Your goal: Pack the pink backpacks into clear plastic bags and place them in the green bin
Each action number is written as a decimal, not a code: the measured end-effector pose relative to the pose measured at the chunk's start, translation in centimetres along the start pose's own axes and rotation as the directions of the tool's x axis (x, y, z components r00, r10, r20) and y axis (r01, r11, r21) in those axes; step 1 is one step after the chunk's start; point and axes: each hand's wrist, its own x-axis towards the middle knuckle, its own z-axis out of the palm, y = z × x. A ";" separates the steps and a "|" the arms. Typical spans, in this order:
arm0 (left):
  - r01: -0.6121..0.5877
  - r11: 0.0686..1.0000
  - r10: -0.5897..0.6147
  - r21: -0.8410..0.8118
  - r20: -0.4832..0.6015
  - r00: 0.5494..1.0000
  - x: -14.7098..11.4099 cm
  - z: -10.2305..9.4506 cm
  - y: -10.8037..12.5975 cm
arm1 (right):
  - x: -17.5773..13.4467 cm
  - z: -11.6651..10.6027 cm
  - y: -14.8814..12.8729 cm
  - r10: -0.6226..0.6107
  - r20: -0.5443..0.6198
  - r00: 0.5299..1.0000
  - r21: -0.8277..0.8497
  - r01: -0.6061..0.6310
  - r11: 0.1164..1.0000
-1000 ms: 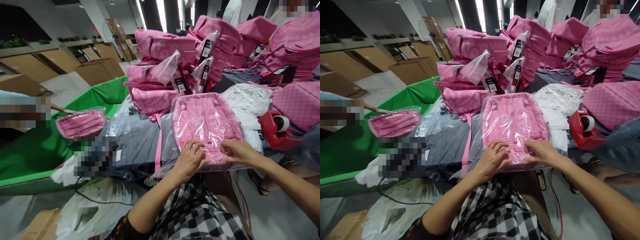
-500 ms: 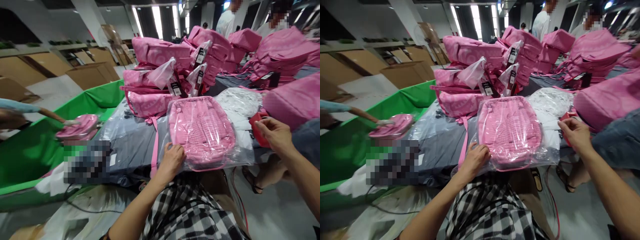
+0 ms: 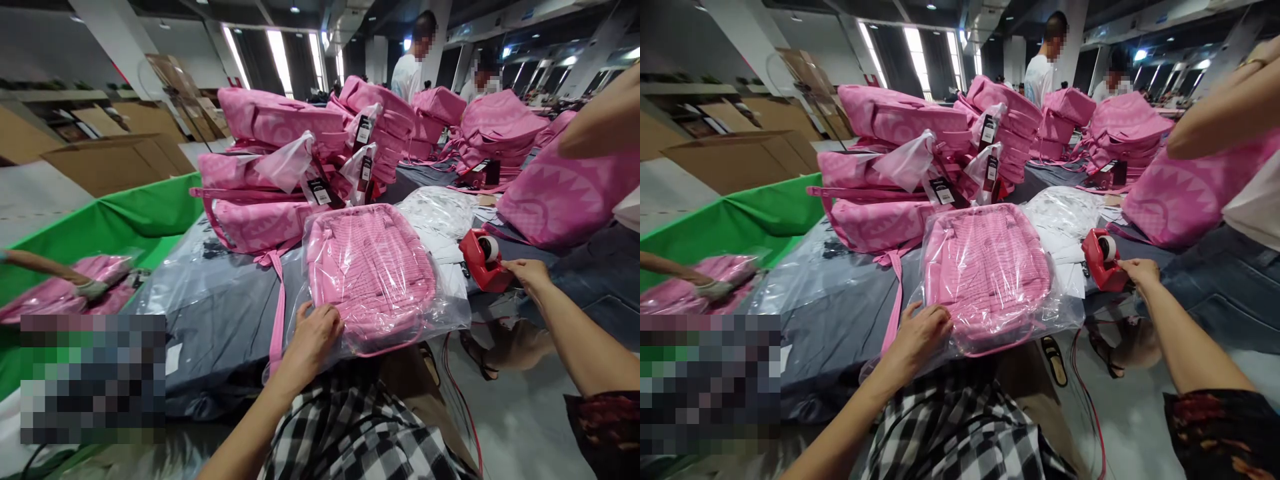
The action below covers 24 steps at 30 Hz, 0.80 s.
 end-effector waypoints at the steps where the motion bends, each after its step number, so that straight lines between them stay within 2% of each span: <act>1: 0.017 1.000 -0.017 -0.021 0.013 1.000 0.0 -0.2 0.0 | -0.1 -0.3 -0.2 0.014 -0.017 1.000 0.013 -0.014 1.000; 5: 0.079 0.980 -0.052 -0.180 0.150 0.987 0.3 -1.5 -0.2 | -2.8 -2.0 -0.4 0.087 -0.092 0.992 0.110 -0.077 0.991; 8: 0.098 0.963 -0.042 -0.250 0.218 0.975 0.6 -2.1 -0.4 | -6.0 -1.6 0.3 0.141 -0.084 0.986 0.223 -0.120 0.967; 11: 0.119 0.961 -0.062 -0.248 0.227 0.972 0.8 -2.0 -0.4 | -8.2 0.3 0.5 0.170 0.028 0.985 0.379 -0.168 0.910; 13: 0.142 0.959 -0.079 -0.246 0.246 0.966 0.8 -2.0 -0.2 | -9.0 1.2 -0.2 0.126 0.150 0.981 0.468 -0.182 0.865; 16: 0.172 0.949 -0.096 -0.264 0.275 0.957 0.9 -2.4 0.4 | -10.3 1.4 -3.2 0.010 0.291 0.957 0.565 -0.180 0.805; 20: 0.181 0.938 -0.086 -0.296 0.308 0.948 1.4 -3.0 0.6 | -13.4 1.1 -10.4 -0.206 0.318 0.925 0.728 -0.099 0.678; 21: 0.181 0.937 -0.083 -0.298 0.311 0.947 1.5 -3.1 0.6 | -14.4 1.3 -12.6 -0.309 0.336 0.890 0.737 -0.044 0.674; 22: 0.181 0.936 -0.082 -0.300 0.314 0.946 1.6 -3.2 0.5 | -15.4 1.8 -14.9 -0.441 0.388 0.810 0.719 0.033 0.694; 23: 0.181 0.936 -0.081 -0.303 0.315 0.946 1.6 -3.3 0.5 | -16.3 2.6 -17.2 -0.576 0.465 0.673 0.685 0.139 0.716; 24: 0.181 0.934 -0.079 -0.307 0.316 0.945 1.6 -3.3 0.4 | -17.1 3.7 -19.4 -0.677 0.561 0.477 0.642 0.266 0.719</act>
